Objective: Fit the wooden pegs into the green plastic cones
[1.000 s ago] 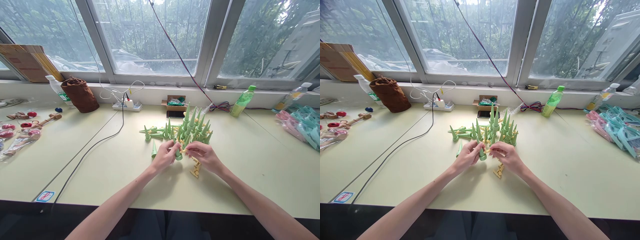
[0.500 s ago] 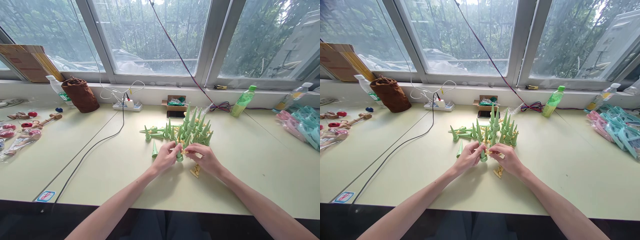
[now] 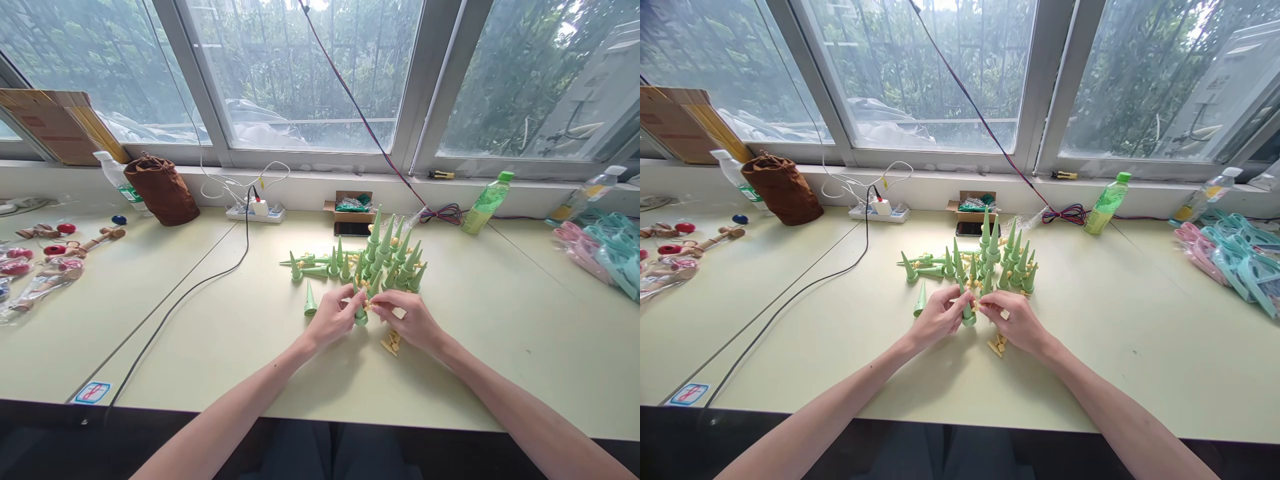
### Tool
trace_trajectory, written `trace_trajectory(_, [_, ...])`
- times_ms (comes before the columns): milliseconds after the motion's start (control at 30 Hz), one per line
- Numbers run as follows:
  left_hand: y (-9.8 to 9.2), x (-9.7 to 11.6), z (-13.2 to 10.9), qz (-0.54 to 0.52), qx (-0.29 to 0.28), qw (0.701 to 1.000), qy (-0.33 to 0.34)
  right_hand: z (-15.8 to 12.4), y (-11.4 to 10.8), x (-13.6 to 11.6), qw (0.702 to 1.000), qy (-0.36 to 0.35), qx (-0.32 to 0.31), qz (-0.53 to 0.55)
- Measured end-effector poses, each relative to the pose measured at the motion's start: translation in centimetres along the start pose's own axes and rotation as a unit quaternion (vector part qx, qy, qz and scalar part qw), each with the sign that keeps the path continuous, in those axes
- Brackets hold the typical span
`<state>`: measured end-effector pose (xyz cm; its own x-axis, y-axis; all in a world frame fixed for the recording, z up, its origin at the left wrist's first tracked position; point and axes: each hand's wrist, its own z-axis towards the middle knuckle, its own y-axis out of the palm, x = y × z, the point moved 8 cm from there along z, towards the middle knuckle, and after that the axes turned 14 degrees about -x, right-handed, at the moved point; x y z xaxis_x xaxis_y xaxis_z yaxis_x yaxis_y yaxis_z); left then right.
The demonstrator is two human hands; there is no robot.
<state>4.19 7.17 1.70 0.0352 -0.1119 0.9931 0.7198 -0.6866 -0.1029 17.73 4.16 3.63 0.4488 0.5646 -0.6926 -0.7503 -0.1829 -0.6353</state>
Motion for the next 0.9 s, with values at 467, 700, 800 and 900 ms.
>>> trace_trajectory(467, [0.24,0.05,-0.11,-0.016,-0.008,1.0,-0.004,0.07,-0.02,-0.11,0.999,0.016,-0.005,0.035])
trace_trajectory(700, [0.42,0.32,-0.2,0.035,-0.015,0.999,0.011,0.06,0.41,0.45,0.999,0.033,-0.02,0.034])
trace_trajectory(800, [0.41,0.37,-0.2,0.036,-0.015,0.999,0.012,0.03,0.47,0.49,0.999,0.038,-0.025,0.03])
trace_trajectory(900, [0.23,0.37,-0.19,0.03,-0.006,0.999,0.013,0.01,0.51,0.28,0.998,0.036,-0.031,0.03])
